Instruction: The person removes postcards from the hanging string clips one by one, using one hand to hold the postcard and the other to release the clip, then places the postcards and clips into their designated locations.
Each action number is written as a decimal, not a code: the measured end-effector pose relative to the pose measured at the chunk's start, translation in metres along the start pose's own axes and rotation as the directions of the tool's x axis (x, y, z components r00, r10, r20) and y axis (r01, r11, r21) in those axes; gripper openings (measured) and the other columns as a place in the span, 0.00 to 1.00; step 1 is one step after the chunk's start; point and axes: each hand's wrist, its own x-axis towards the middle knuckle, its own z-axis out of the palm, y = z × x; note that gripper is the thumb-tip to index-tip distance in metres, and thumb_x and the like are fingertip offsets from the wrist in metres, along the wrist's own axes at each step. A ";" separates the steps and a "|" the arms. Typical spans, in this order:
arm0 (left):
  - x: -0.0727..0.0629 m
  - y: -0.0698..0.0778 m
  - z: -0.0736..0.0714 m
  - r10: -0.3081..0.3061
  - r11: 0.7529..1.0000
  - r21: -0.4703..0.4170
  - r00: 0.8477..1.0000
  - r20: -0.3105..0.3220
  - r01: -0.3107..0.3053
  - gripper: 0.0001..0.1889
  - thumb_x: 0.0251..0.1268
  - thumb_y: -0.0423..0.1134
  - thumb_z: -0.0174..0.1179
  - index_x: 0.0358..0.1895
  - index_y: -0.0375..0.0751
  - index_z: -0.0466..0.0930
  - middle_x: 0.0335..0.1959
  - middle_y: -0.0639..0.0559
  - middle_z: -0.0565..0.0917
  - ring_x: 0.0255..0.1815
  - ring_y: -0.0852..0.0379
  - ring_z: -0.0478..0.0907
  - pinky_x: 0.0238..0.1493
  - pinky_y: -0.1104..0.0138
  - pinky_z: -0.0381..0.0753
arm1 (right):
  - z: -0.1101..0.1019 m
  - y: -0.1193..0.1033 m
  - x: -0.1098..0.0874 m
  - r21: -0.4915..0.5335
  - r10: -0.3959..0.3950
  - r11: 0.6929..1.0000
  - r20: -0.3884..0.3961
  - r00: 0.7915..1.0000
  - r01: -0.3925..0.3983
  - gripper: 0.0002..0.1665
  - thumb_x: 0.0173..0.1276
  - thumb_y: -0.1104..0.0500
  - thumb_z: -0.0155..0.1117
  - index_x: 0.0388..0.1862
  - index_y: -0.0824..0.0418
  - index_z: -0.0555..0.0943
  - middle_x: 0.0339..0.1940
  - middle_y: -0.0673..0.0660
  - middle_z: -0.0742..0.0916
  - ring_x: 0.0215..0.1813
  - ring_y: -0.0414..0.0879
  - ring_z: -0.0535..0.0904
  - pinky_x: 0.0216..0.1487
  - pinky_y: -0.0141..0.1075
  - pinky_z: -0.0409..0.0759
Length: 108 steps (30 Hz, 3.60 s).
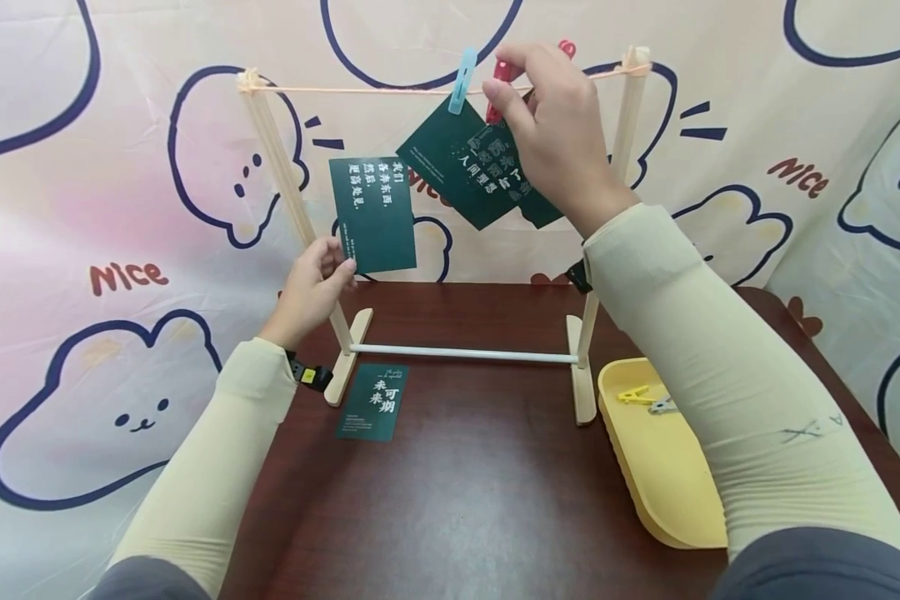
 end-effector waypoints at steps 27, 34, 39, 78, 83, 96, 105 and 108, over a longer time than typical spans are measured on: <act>-0.028 -0.022 -0.011 -0.073 0.997 0.027 0.997 -0.018 0.073 0.17 0.74 0.35 0.53 0.62 0.37 0.66 0.37 0.44 0.80 0.35 0.45 0.80 0.38 0.59 0.80 | -0.010 0.027 -0.029 0.122 0.065 0.990 0.003 0.998 -0.064 0.24 0.74 0.46 0.56 0.62 0.56 0.78 0.52 0.49 0.81 0.30 0.41 0.81 0.34 0.25 0.75; -0.035 -0.028 -0.012 -0.063 0.997 0.032 0.998 -0.026 0.064 0.16 0.75 0.35 0.52 0.61 0.36 0.67 0.35 0.43 0.80 0.33 0.48 0.79 0.39 0.57 0.80 | -0.013 0.034 -0.036 0.152 0.045 0.987 -0.007 0.999 -0.044 0.23 0.74 0.47 0.57 0.63 0.55 0.78 0.51 0.50 0.81 0.26 0.44 0.79 0.33 0.25 0.75; -0.045 -0.035 -0.013 -0.056 0.998 0.041 0.998 -0.029 0.057 0.16 0.74 0.34 0.53 0.60 0.35 0.67 0.35 0.43 0.80 0.33 0.47 0.80 0.34 0.64 0.79 | -0.013 0.038 -0.043 0.176 0.102 0.979 0.010 0.995 -0.102 0.24 0.73 0.45 0.56 0.63 0.52 0.77 0.52 0.49 0.80 0.25 0.45 0.78 0.34 0.27 0.76; -0.106 -0.074 -0.002 -0.238 0.969 0.067 0.971 -0.012 0.238 0.15 0.74 0.37 0.55 0.59 0.41 0.70 0.35 0.47 0.80 0.37 0.41 0.79 0.29 0.63 0.74 | -0.030 0.080 -0.093 0.125 0.243 0.963 -0.020 0.970 -0.239 0.22 0.73 0.45 0.57 0.61 0.53 0.78 0.50 0.50 0.82 0.27 0.41 0.80 0.34 0.25 0.75; -0.112 -0.076 0.000 -0.260 0.964 0.059 0.965 -0.016 0.261 0.14 0.74 0.36 0.55 0.59 0.42 0.70 0.35 0.43 0.80 0.37 0.39 0.79 0.28 0.62 0.75 | -0.031 0.089 -0.103 0.121 0.301 0.947 -0.012 0.953 -0.298 0.23 0.73 0.45 0.57 0.60 0.55 0.78 0.52 0.51 0.82 0.26 0.36 0.79 0.33 0.23 0.74; -0.129 -0.084 0.007 -0.316 0.946 0.081 0.949 0.011 0.314 0.14 0.73 0.35 0.55 0.58 0.41 0.71 0.38 0.38 0.81 0.37 0.42 0.79 0.37 0.57 0.79 | -0.032 0.116 -0.143 0.090 0.395 0.915 0.012 0.919 -0.394 0.24 0.73 0.43 0.56 0.62 0.52 0.77 0.52 0.51 0.80 0.23 0.38 0.75 0.28 0.22 0.73; -0.134 -0.091 0.009 -0.349 0.936 0.074 0.936 0.045 0.345 0.14 0.73 0.34 0.56 0.57 0.39 0.72 0.38 0.37 0.81 0.36 0.41 0.78 0.38 0.57 0.79 | -0.050 0.129 -0.159 0.069 0.463 0.883 0.039 0.886 -0.464 0.23 0.73 0.45 0.57 0.63 0.48 0.76 0.55 0.52 0.79 0.29 0.35 0.78 0.32 0.20 0.74; -0.136 -0.095 0.012 -0.359 0.933 0.060 0.932 0.060 0.355 0.13 0.72 0.33 0.56 0.57 0.40 0.72 0.36 0.38 0.82 0.36 0.42 0.79 0.39 0.57 0.80 | -0.055 0.133 -0.163 0.061 0.485 0.871 0.041 0.873 -0.487 0.23 0.73 0.45 0.57 0.63 0.48 0.76 0.56 0.51 0.79 0.29 0.35 0.78 0.33 0.19 0.74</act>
